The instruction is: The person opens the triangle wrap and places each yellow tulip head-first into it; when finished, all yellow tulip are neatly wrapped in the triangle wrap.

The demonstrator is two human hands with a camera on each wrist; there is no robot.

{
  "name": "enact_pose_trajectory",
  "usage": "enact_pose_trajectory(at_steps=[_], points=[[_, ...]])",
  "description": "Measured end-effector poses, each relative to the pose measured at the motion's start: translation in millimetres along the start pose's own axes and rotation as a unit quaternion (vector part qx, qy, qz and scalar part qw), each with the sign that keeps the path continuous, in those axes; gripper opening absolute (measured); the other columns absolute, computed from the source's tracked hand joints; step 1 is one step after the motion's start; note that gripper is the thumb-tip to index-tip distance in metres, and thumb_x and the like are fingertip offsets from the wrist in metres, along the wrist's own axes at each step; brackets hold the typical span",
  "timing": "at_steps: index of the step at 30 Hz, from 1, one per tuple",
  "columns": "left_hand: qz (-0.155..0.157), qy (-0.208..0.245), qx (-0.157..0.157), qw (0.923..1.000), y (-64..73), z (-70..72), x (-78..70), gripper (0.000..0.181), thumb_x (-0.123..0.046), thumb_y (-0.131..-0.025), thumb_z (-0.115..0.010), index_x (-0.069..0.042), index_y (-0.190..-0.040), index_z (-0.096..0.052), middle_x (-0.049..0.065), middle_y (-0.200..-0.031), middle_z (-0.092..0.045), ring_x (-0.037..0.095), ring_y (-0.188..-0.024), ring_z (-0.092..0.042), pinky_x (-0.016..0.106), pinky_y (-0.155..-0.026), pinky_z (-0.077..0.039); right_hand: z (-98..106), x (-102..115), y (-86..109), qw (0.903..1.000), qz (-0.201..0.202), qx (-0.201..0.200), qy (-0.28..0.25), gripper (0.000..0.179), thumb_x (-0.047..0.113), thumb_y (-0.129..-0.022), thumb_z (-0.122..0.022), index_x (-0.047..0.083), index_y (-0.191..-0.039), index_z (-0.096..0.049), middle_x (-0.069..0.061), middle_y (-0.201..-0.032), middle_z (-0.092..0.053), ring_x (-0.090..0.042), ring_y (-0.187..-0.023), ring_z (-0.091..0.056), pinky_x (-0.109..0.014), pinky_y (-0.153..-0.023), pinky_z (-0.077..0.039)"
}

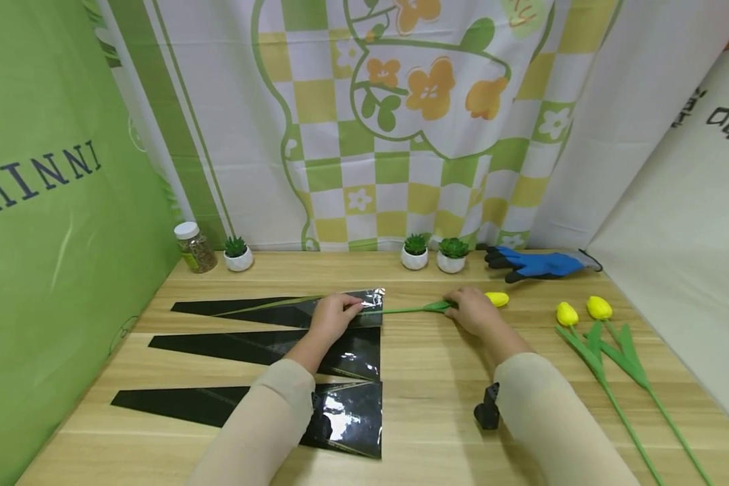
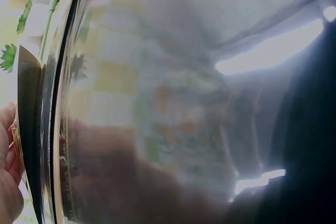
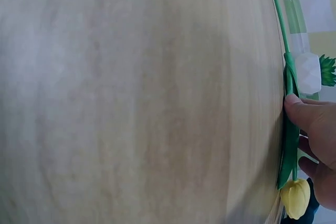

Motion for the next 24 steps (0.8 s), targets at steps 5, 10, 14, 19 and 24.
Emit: enact_pose_trajectory(at_steps=[5,10,14,19,24], points=[[0.0,-0.002,-0.001,1.0,-0.4,-0.1,-0.1,0.023,-0.027,-0.095,-0.065,-0.014,-0.11,-0.076,0.007,-0.116,-0.072,0.028,-0.116,-0.063,0.044,-0.103,-0.05,0,1,2.7,0.9997,0.018,0.007,-0.014,0.039,0.016,-0.097,-0.06,0.001,-0.133,-0.057,-0.03,-0.137,-0.05,-0.049,-0.13,-0.042,-0.06,-0.11,-0.036],[-0.005,-0.008,0.0,1.0,0.8,0.2,-1.4,0.022,-0.026,-0.095,-0.065,-0.014,-0.109,-0.076,0.007,-0.114,-0.072,0.028,-0.114,-0.064,0.045,-0.101,-0.051,-1,4,3.8,0.9988,0.041,-0.004,0.027,0.036,0.018,-0.098,-0.06,0.001,-0.13,-0.06,-0.026,-0.132,-0.056,-0.046,-0.126,-0.048,-0.058,-0.108,-0.038],[-0.005,-0.01,0.001,0.9999,1.2,1.3,-2.4,0.021,-0.026,-0.095,-0.065,-0.014,-0.109,-0.076,0.007,-0.114,-0.072,0.029,-0.114,-0.064,0.045,-0.1,-0.051,-2,10,4.6,0.9966,0.058,-0.028,0.052,0.035,0.02,-0.098,-0.059,0.001,-0.127,-0.061,-0.023,-0.129,-0.06,-0.043,-0.124,-0.052,-0.057,-0.107,-0.04],[-0.006,-0.013,0.004,0.9999,1.5,1.6,-3.4,0.021,-0.025,-0.095,-0.065,-0.014,-0.11,-0.076,0.007,-0.115,-0.072,0.028,-0.114,-0.064,0.045,-0.1,-0.051,-2,26,3.9,0.9942,0.08,-0.051,0.051,0.032,0.02,-0.098,-0.06,0.001,-0.123,-0.063,-0.019,-0.125,-0.064,-0.04,-0.121,-0.055,-0.056,-0.106,-0.041],[-0.003,-0.014,0.013,0.9998,1.3,0.1,-4.2,0.022,-0.026,-0.095,-0.065,-0.014,-0.111,-0.076,0.007,-0.116,-0.072,0.028,-0.113,-0.065,0.045,-0.1,-0.052,-6,48,2.3,0.9934,0.092,-0.052,0.045,0.029,0.022,-0.098,-0.06,0.004,-0.121,-0.064,-0.016,-0.125,-0.065,-0.037,-0.122,-0.056,-0.054,-0.107,-0.042]])
Point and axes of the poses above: each hand's wrist, its own y-axis away from the middle knuckle, its own z-axis out of the back of the hand, x = y × z, the point moved 6 cm from there along -y, towards the middle knuckle
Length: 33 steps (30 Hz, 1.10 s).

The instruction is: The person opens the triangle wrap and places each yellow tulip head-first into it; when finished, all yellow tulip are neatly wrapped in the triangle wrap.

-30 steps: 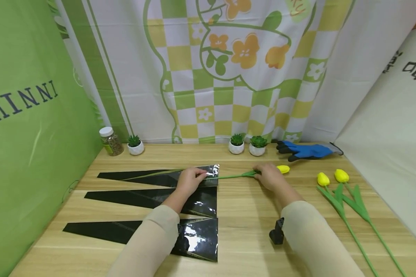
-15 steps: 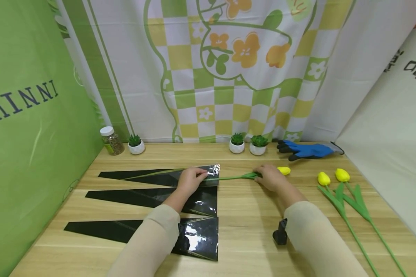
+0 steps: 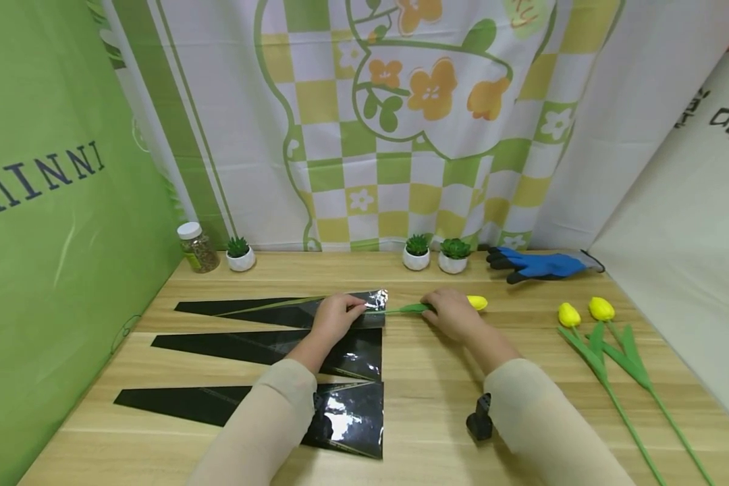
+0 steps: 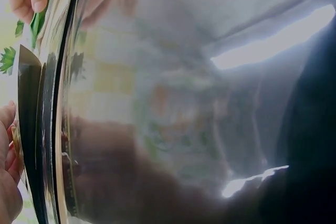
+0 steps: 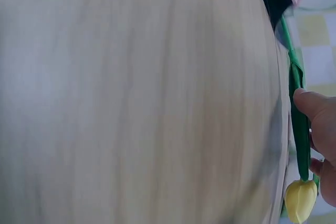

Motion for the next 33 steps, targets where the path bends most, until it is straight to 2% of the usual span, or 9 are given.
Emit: enact_pose_trajectory(at_steps=[9,15,20,26,28,33], points=[[-0.012,-0.019,-0.004,0.9997,0.8,1.0,-3.5,0.021,-0.026,-0.095,-0.065,-0.015,-0.109,-0.076,0.005,-0.113,-0.073,0.026,-0.11,-0.067,0.044,-0.097,-0.053,-12,32,-14.3,0.9993,0.006,-0.014,-0.036,0.029,0.023,-0.097,-0.061,0.005,-0.119,-0.066,-0.013,-0.12,-0.067,-0.034,-0.118,-0.057,-0.05,-0.107,-0.042],[-0.017,-0.021,-0.008,0.9996,-0.6,0.7,-4.2,0.021,-0.026,-0.095,-0.065,-0.015,-0.108,-0.077,0.004,-0.112,-0.074,0.025,-0.109,-0.067,0.043,-0.096,-0.054,-22,39,-22.6,0.9976,0.0,-0.025,-0.064,0.027,0.022,-0.096,-0.063,0.006,-0.118,-0.067,-0.012,-0.116,-0.067,-0.032,-0.116,-0.057,-0.049,-0.106,-0.043],[-0.011,-0.02,-0.003,0.9997,-0.8,0.0,-3.3,0.021,-0.027,-0.095,-0.065,-0.015,-0.109,-0.076,0.005,-0.113,-0.073,0.025,-0.11,-0.067,0.043,-0.097,-0.053,-23,44,-21.6,0.9969,0.002,-0.033,-0.071,0.028,0.02,-0.095,-0.064,0.004,-0.117,-0.067,-0.013,-0.114,-0.067,-0.033,-0.113,-0.058,-0.05,-0.104,-0.044],[-0.004,-0.015,0.0,0.9999,0.8,-0.1,-3.0,0.022,-0.027,-0.095,-0.065,-0.015,-0.11,-0.076,0.005,-0.115,-0.073,0.026,-0.111,-0.066,0.044,-0.098,-0.053,-22,38,-17.1,0.995,-0.023,-0.018,-0.095,0.044,0.028,-0.094,-0.066,0.006,-0.132,-0.06,-0.017,-0.133,-0.061,-0.036,-0.127,-0.052,-0.052,-0.112,-0.038],[-0.009,-0.017,-0.002,0.9998,1.4,0.6,-3.3,0.022,-0.026,-0.095,-0.065,-0.015,-0.11,-0.076,0.006,-0.114,-0.073,0.026,-0.11,-0.067,0.044,-0.098,-0.053,-19,34,-15.5,0.994,-0.029,-0.018,-0.104,0.048,0.03,-0.093,-0.067,0.007,-0.134,-0.059,-0.017,-0.136,-0.059,-0.037,-0.128,-0.052,-0.053,-0.111,-0.039],[-0.022,-0.017,-0.01,0.9996,2.5,2.3,-3.1,0.021,-0.025,-0.095,-0.065,-0.013,-0.108,-0.076,0.007,-0.112,-0.073,0.026,-0.108,-0.067,0.044,-0.095,-0.054,-6,13,-6.4,0.983,-0.056,-0.022,-0.173,0.05,0.029,-0.094,-0.067,0.006,-0.136,-0.056,-0.02,-0.141,-0.054,-0.041,-0.131,-0.049,-0.056,-0.11,-0.04]])
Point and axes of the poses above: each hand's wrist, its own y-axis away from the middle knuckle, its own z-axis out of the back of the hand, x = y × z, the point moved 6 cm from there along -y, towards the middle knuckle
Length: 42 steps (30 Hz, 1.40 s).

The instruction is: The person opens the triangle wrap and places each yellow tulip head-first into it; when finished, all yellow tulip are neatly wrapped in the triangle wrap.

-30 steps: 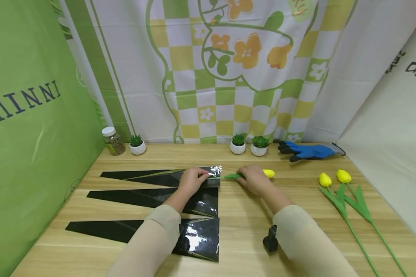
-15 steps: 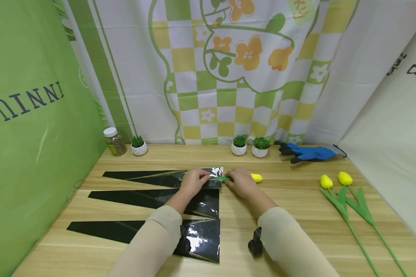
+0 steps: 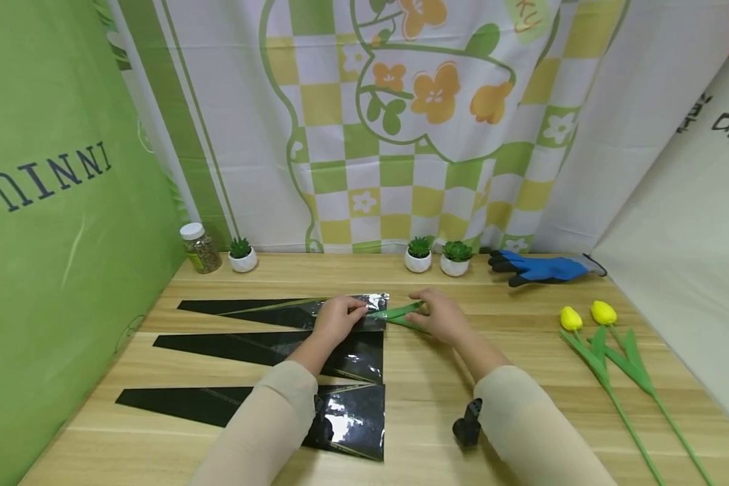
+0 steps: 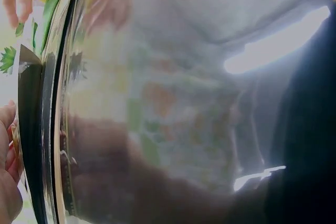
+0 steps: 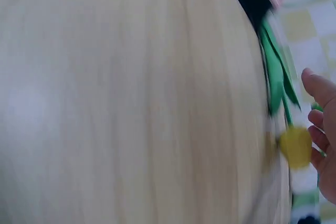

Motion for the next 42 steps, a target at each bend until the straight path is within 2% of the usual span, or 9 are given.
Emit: enact_pose_trajectory(at_steps=[3,7,11,15,22,26,31,42], points=[[0.0,0.0,0.0,1.0,-0.5,-0.4,0.9,0.021,-0.025,-0.095,-0.065,-0.013,-0.109,-0.076,0.007,-0.112,-0.073,0.026,-0.107,-0.067,0.043,-0.096,-0.054,13,-18,5.4,0.998,-0.025,-0.01,-0.056,0.051,0.027,-0.095,-0.066,0.003,-0.138,-0.053,-0.023,-0.144,-0.049,-0.043,-0.134,-0.044,-0.059,-0.111,-0.037],[0.0,-0.004,0.001,1.0,-1.0,-0.6,2.2,0.021,-0.025,-0.095,-0.066,-0.013,-0.108,-0.076,0.006,-0.112,-0.073,0.026,-0.107,-0.067,0.043,-0.096,-0.054,23,-45,10.7,0.9915,-0.062,-0.014,-0.114,0.055,0.026,-0.095,-0.065,0.001,-0.141,-0.049,-0.026,-0.142,-0.048,-0.042,-0.126,-0.048,-0.054,-0.102,-0.045],[0.001,0.0,0.002,1.0,-0.4,-0.4,2.1,0.021,-0.024,-0.095,-0.065,-0.013,-0.109,-0.076,0.007,-0.112,-0.073,0.027,-0.108,-0.067,0.044,-0.096,-0.054,24,-65,15.0,0.9854,-0.099,0.001,-0.138,0.055,0.025,-0.093,-0.068,0.002,-0.139,-0.051,-0.025,-0.135,-0.054,-0.034,-0.113,-0.054,-0.041,-0.089,-0.049],[0.005,0.002,0.005,1.0,1.1,-0.5,2.1,0.021,-0.025,-0.095,-0.065,-0.013,-0.109,-0.076,0.007,-0.113,-0.073,0.027,-0.108,-0.067,0.044,-0.095,-0.054,21,-72,17.5,0.9854,-0.1,0.023,-0.136,0.049,0.022,-0.091,-0.071,0.002,-0.134,-0.057,-0.021,-0.124,-0.06,-0.027,-0.103,-0.055,-0.033,-0.083,-0.047],[0.011,0.003,0.008,0.9999,1.7,1.0,1.5,0.022,-0.025,-0.095,-0.065,-0.014,-0.11,-0.076,0.006,-0.114,-0.073,0.026,-0.109,-0.067,0.044,-0.096,-0.054,19,-70,15.9,0.9871,-0.1,0.03,-0.122,0.044,0.023,-0.092,-0.069,0.004,-0.131,-0.06,-0.017,-0.119,-0.062,-0.026,-0.102,-0.053,-0.039,-0.089,-0.045],[0.016,0.004,0.011,0.9998,0.8,0.8,1.7,0.022,-0.027,-0.096,-0.064,-0.015,-0.112,-0.075,0.006,-0.116,-0.072,0.026,-0.111,-0.066,0.044,-0.097,-0.054,18,-64,11.4,0.988,-0.095,0.028,-0.118,0.044,0.027,-0.093,-0.069,0.004,-0.129,-0.061,-0.016,-0.116,-0.063,-0.025,-0.101,-0.054,-0.036,-0.087,-0.045],[0.013,0.003,0.014,0.9998,-0.6,1.0,2.0,0.023,-0.028,-0.096,-0.063,-0.017,-0.113,-0.075,0.004,-0.117,-0.072,0.026,-0.112,-0.066,0.044,-0.097,-0.053,13,-48,4.7,0.9881,-0.086,0.025,-0.126,0.044,0.028,-0.093,-0.068,0.002,-0.128,-0.062,-0.015,-0.112,-0.064,-0.023,-0.097,-0.055,-0.03,-0.081,-0.046],[0.007,0.009,0.012,0.9999,-2.8,3.5,-0.2,0.023,-0.028,-0.096,-0.064,-0.016,-0.113,-0.075,0.004,-0.117,-0.072,0.026,-0.114,-0.065,0.044,-0.099,-0.053,-11,-12,-13.0,0.9828,-0.08,-0.012,-0.166,0.039,0.024,-0.091,-0.071,0.0,-0.122,-0.065,-0.015,-0.106,-0.067,-0.022,-0.094,-0.058,-0.033,-0.083,-0.051]])
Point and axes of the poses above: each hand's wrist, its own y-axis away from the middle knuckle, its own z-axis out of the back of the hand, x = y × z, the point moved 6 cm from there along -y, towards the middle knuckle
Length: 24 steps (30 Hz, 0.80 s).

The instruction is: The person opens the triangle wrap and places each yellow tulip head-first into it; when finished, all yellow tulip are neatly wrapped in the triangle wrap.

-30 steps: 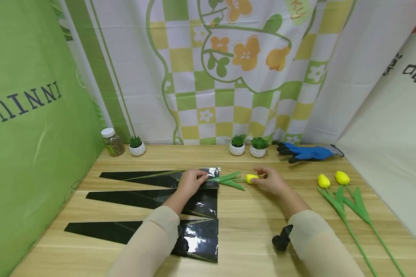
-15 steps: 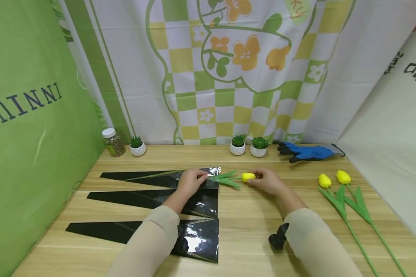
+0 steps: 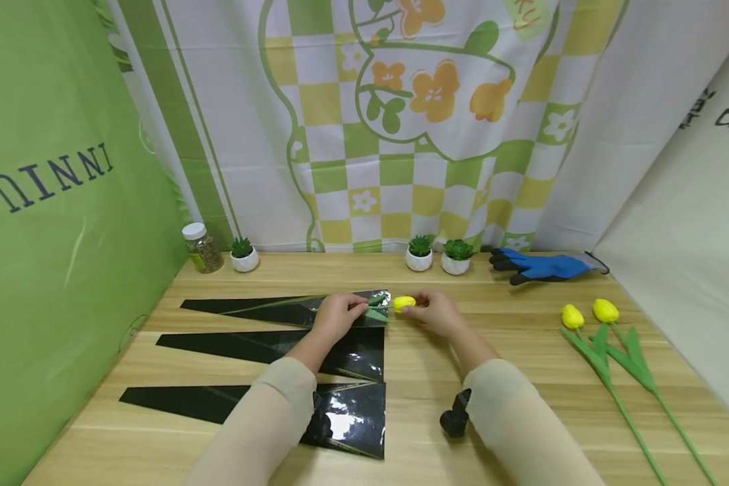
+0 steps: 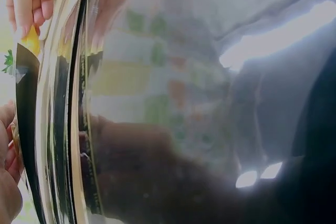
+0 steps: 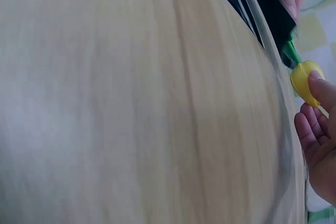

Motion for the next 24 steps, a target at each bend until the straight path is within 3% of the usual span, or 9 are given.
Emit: enact_pose_trajectory(at_steps=[7,14,19,24], points=[[-0.001,-0.007,0.003,1.0,-1.5,0.9,-1.1,0.024,-0.027,-0.095,-0.065,-0.014,-0.113,-0.075,0.004,-0.117,-0.072,0.026,-0.114,-0.066,0.044,-0.099,-0.052,-14,5,-4.0,0.9993,-0.016,-0.018,-0.029,0.037,0.023,-0.091,-0.071,0.001,-0.119,-0.065,-0.013,-0.106,-0.066,-0.022,-0.095,-0.058,-0.034,-0.085,-0.051],[0.012,0.003,0.006,0.9999,-2.4,2.1,-1.5,0.023,-0.027,-0.095,-0.065,-0.015,-0.112,-0.075,0.003,-0.116,-0.073,0.025,-0.112,-0.066,0.044,-0.097,-0.054,-24,12,-7.3,0.9994,-0.008,-0.025,-0.024,0.034,0.026,-0.089,-0.074,0.003,-0.113,-0.067,-0.01,-0.094,-0.065,-0.019,-0.084,-0.057,-0.027,-0.072,-0.048],[0.007,0.008,0.003,0.9999,-2.3,2.8,-3.5,0.024,-0.029,-0.095,-0.065,-0.015,-0.112,-0.075,0.003,-0.115,-0.073,0.025,-0.112,-0.066,0.043,-0.097,-0.054,-30,13,-9.9,0.9996,0.004,-0.024,-0.016,0.032,0.023,-0.088,-0.074,0.003,-0.112,-0.068,-0.011,-0.096,-0.069,-0.02,-0.087,-0.061,-0.032,-0.079,-0.051],[0.005,0.005,-0.004,1.0,-1.4,4.8,-5.3,0.023,-0.028,-0.095,-0.066,-0.016,-0.111,-0.076,0.003,-0.114,-0.074,0.025,-0.111,-0.067,0.044,-0.096,-0.054,-35,14,-11.8,0.9984,0.005,-0.018,-0.054,0.028,0.015,-0.089,-0.072,0.001,-0.113,-0.069,-0.014,-0.1,-0.071,-0.021,-0.09,-0.064,-0.029,-0.08,-0.053]])
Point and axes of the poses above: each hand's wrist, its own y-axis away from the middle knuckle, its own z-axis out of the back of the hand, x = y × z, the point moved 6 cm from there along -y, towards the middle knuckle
